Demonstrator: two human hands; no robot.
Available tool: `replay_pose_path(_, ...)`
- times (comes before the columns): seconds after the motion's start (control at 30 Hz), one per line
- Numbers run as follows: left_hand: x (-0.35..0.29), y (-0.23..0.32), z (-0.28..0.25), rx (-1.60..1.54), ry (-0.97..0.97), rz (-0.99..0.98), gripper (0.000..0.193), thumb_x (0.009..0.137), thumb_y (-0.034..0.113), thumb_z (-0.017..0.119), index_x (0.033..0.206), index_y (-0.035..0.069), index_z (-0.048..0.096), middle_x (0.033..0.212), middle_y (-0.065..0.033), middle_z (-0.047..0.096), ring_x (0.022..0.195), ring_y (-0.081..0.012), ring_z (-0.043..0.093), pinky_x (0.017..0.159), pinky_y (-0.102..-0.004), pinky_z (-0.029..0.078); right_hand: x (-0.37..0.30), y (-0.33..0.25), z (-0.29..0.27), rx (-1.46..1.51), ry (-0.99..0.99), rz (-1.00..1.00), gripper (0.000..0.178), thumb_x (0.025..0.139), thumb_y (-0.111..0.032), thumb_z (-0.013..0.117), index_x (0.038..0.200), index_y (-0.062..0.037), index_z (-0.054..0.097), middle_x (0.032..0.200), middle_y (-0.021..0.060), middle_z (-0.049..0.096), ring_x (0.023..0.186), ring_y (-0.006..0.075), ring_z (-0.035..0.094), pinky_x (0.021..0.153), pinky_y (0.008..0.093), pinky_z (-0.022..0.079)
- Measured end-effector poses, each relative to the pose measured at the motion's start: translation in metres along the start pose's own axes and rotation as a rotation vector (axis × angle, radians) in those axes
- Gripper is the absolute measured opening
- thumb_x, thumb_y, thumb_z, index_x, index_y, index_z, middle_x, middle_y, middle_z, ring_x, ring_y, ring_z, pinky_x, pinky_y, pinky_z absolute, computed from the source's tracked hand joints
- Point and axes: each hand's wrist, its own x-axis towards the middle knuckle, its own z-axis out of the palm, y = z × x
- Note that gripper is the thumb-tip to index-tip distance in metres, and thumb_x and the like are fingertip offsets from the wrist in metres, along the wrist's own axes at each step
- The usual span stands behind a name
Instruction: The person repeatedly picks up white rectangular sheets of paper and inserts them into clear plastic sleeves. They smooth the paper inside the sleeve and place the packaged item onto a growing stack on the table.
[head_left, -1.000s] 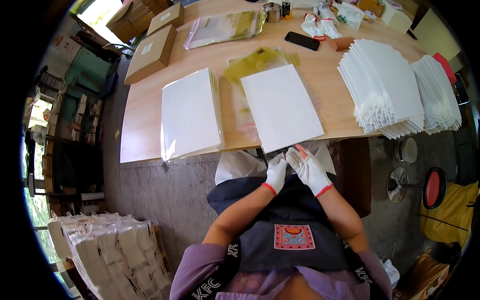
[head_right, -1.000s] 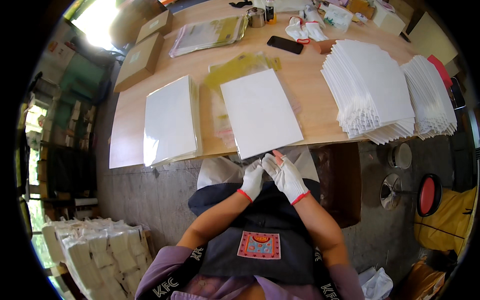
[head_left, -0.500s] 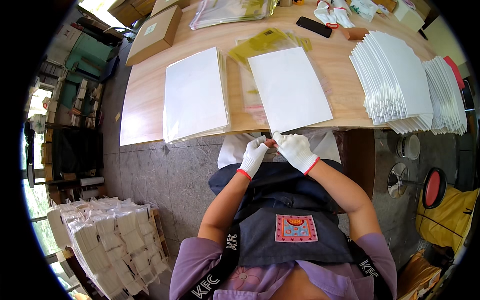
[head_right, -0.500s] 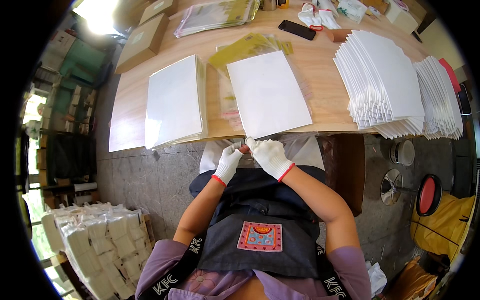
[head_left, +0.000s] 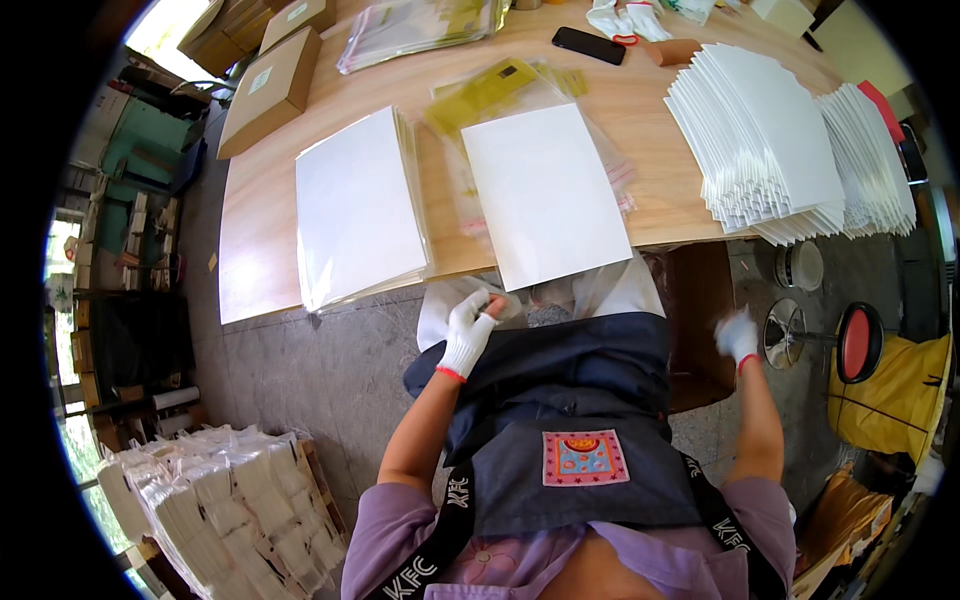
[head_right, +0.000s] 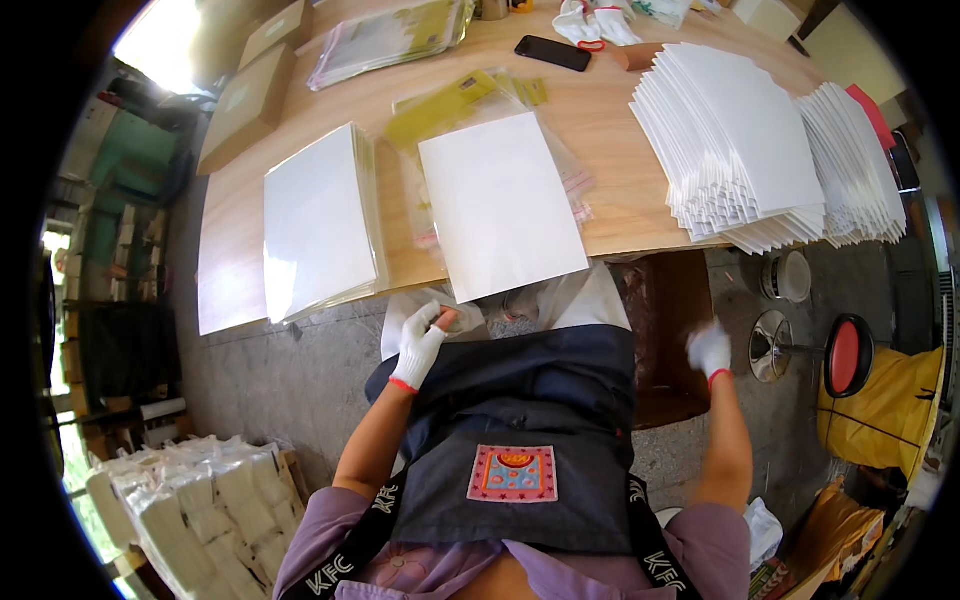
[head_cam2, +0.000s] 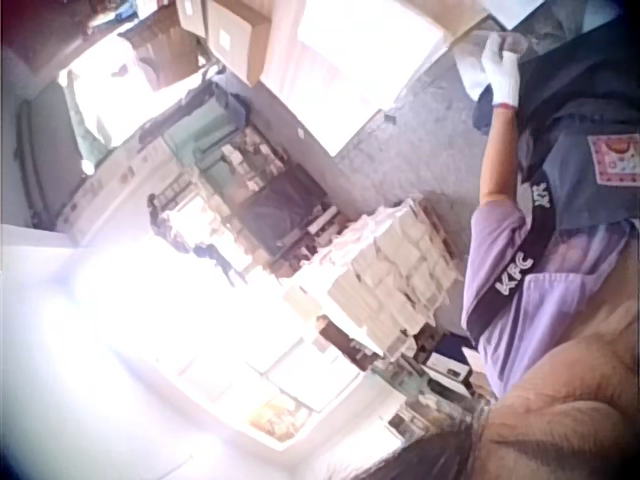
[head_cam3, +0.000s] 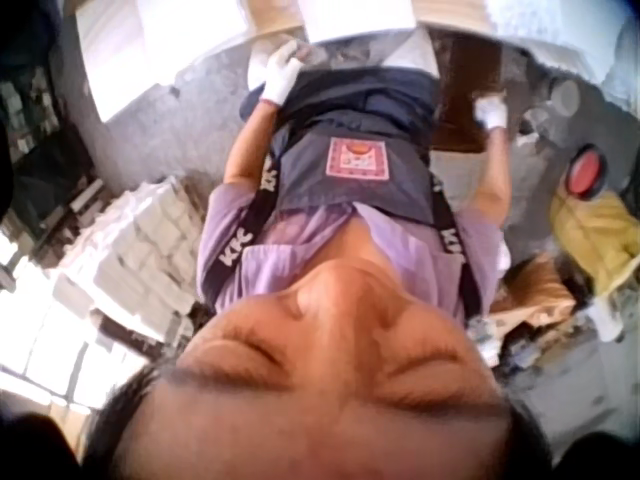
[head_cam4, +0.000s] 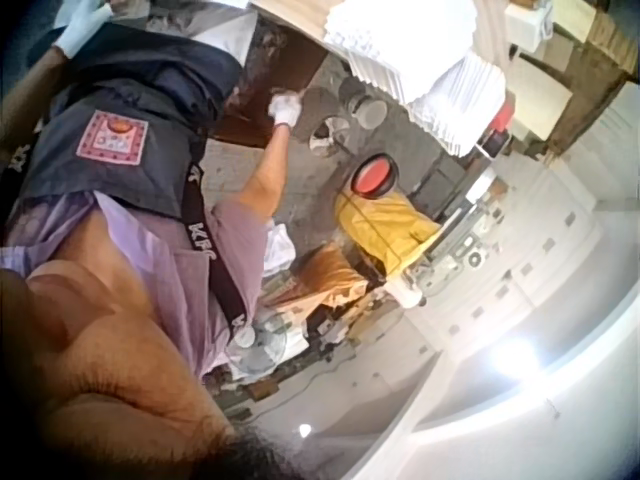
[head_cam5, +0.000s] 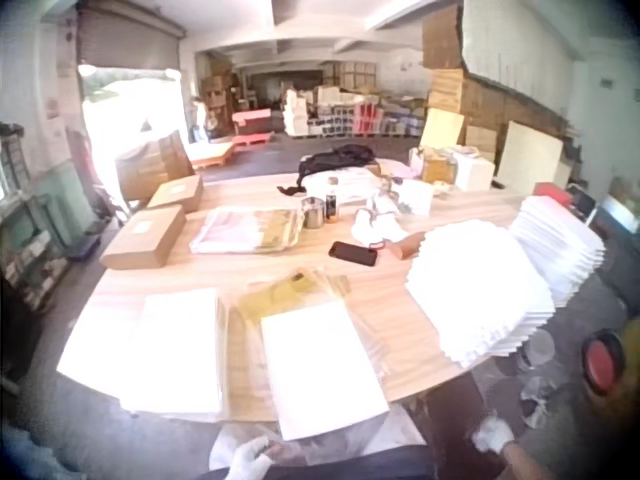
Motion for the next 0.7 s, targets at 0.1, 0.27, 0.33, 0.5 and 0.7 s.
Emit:
replay_pose_path(0.1,0.001,-0.005,0.004,0.579,0.357,0.557,0.02,0.074,0.009,0.068,0.093,0.009,0.064,0.097,-0.006,0.063,0.073,-0.0208,0.061,0.064,-0.03,0.048,-0.008,0.008,0.055,-0.245,0.025,-0.379,0.029,0.084,-0.023,0.045,0.093,-0.0012,0.062,0.089,0.017,0.066,0.08,0.0383,0.062,0.074,0.0472,0.049)
replay_pose_path(0.27,0.017,0.014,0.012,0.778,0.319,0.784,0.025,0.063,0.007,0.072,0.085,0.013,0.062,0.106,-0.0059,0.06,0.071,-0.0244,0.059,0.059,-0.0337,0.049,-0.07,-0.155,-0.133,0.409,0.815,-0.732,0.047,0.063,-0.015,0.073,0.107,-0.0133,0.057,0.113,0.0075,0.057,0.107,0.0267,0.053,0.089,0.038,0.043)
replay_pose_path(0.33,0.021,0.021,0.01,0.756,0.274,0.799,0.021,0.064,0.008,0.071,0.082,0.012,0.062,0.099,-0.0066,0.061,0.069,-0.0251,0.058,0.057,-0.0341,0.048,-0.074,-0.184,-0.16,0.297,0.942,-0.875,0.036,0.065,-0.021,0.071,0.098,-0.0113,0.06,0.111,0.007,0.056,0.102,0.0255,0.054,0.085,0.0374,0.043)
replay_pose_path(0.5,0.022,-0.004,0.016,0.299,0.39,0.434,0.017,0.075,0.009,0.07,0.088,0.007,0.059,0.08,-0.0038,0.06,0.064,-0.0172,0.056,0.056,-0.0274,0.045,-0.041,-0.209,-0.149,0.773,0.626,-0.69,0.021,0.076,-0.024,0.069,0.072,-0.0066,0.056,0.076,0.0102,0.061,0.066,0.0281,0.058,0.059,0.0403,0.045)
replay_pose_path(0.7,0.021,0.016,0.025,-0.928,0.308,-0.112,0.027,0.083,0.003,0.063,0.107,0.005,0.051,0.082,-0.002,0.059,0.066,-0.0095,0.054,0.057,-0.0222,0.044,-0.04,-0.214,-0.136,0.753,0.724,-0.382,0.032,0.083,-0.035,0.059,0.076,-0.0042,0.056,0.073,0.0141,0.061,0.067,0.0304,0.059,0.058,0.0403,0.043)
